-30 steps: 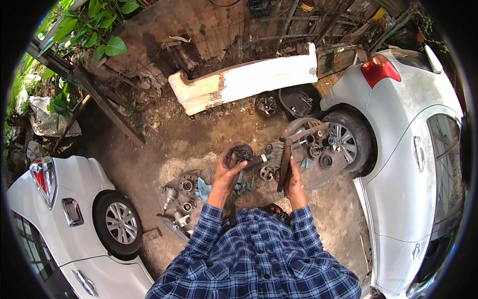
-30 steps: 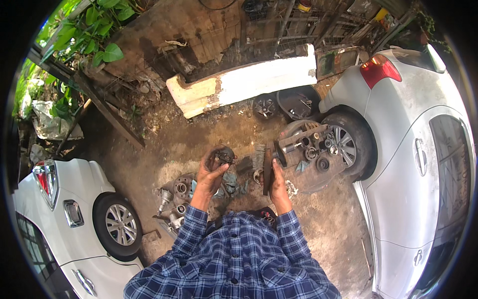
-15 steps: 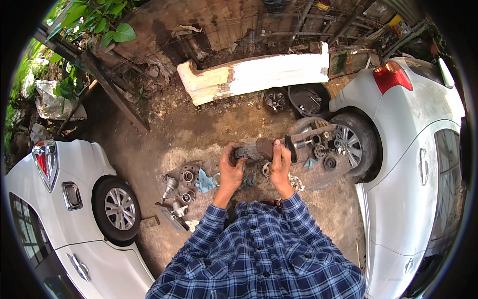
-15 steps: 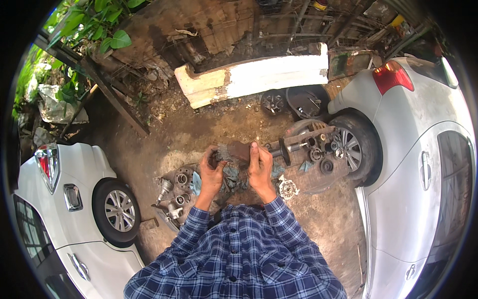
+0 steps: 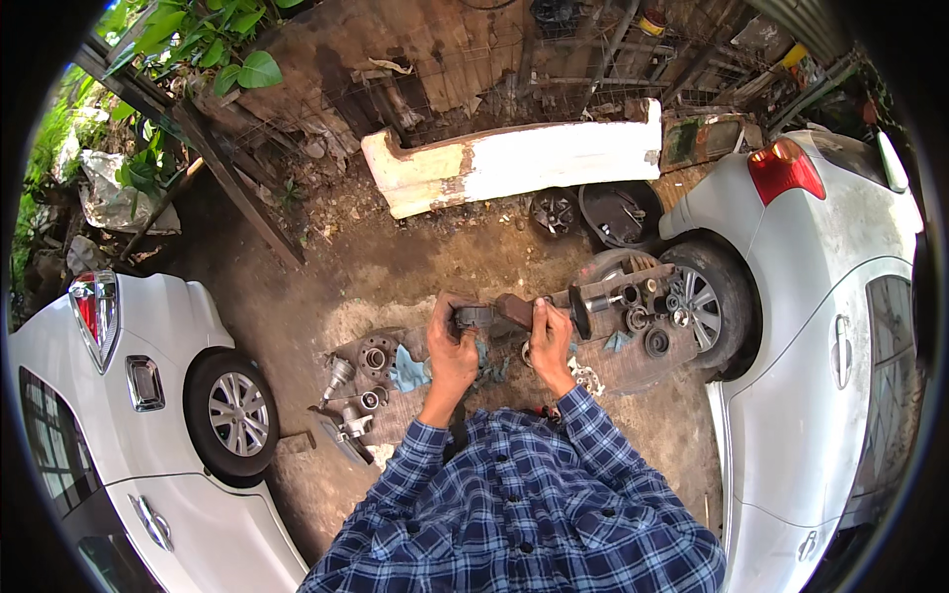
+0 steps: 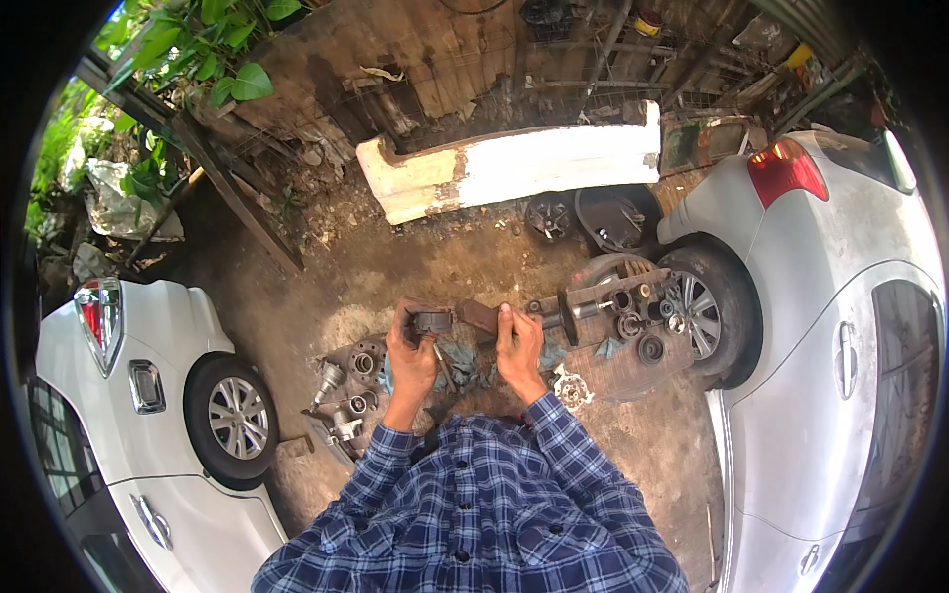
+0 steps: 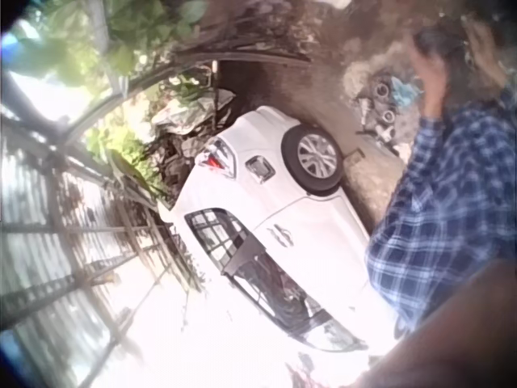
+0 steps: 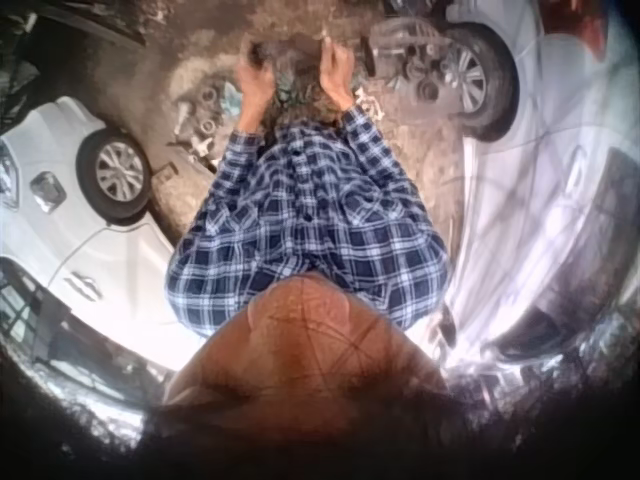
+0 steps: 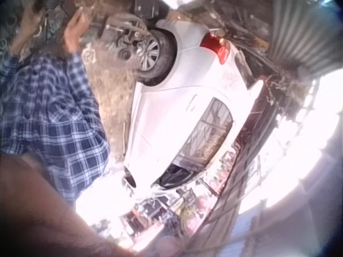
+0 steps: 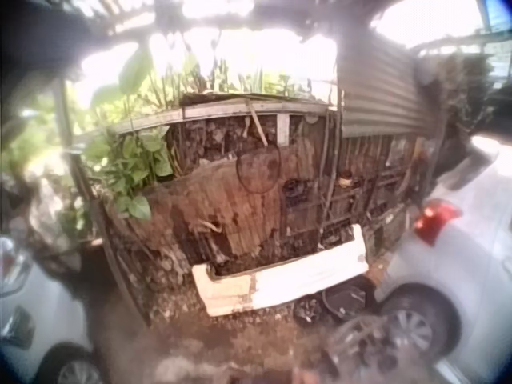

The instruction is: The person scrubs a cylindrical metal car part with a wire brush, repeatedly rotating and repositioning the part to clean different surfaces. The person also handles a smaller metal ring and a dark cylindrical component, scrubbing each with the brush.

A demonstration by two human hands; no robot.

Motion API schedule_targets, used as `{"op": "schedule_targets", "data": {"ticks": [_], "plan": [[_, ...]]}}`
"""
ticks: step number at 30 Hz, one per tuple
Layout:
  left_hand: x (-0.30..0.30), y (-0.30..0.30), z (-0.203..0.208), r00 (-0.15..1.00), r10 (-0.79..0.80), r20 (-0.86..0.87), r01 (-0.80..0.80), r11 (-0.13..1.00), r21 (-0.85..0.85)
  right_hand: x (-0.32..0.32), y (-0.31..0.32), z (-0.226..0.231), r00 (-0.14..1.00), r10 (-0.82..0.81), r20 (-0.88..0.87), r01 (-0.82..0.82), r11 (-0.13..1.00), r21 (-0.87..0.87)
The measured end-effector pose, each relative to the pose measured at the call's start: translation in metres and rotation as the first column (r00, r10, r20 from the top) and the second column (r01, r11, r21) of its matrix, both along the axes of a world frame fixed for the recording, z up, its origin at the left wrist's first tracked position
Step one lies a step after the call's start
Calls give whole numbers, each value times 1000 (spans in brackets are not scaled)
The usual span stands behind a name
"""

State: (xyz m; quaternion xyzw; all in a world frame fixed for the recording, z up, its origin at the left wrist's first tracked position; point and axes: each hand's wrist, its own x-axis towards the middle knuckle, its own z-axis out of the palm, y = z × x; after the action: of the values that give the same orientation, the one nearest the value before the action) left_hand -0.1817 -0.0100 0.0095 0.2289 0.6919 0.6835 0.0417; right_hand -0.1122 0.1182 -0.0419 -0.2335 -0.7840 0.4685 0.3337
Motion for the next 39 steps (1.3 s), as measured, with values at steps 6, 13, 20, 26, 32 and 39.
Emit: {"op": "schedule_targets", "data": {"ticks": [6,13,20,26,32,39], "plan": [[-3,4,9,973,111,-205,-113,994,4,-5,7,3,997,-56,-54,30,920,-392],[4,8,0,985,112,-133,-123,989,-83,-2,-1,23,974,76,-213,-84,996,-32],[1,-4,-11,962,90,-258,-137,976,-168,-2,-5,14,997,40,-59,-45,995,-85],[4,-8,-23,986,127,-103,-136,987,-83,4,-6,10,991,60,118,-45,991,-124],[14,-8,-24,968,31,-248,-72,984,-161,14,-7,9,988,123,-93,-124,992,1],[20,-12,-18,958,66,-278,-113,981,-157,15,-5,-6,999,22,42,-22,1000,6]]}}
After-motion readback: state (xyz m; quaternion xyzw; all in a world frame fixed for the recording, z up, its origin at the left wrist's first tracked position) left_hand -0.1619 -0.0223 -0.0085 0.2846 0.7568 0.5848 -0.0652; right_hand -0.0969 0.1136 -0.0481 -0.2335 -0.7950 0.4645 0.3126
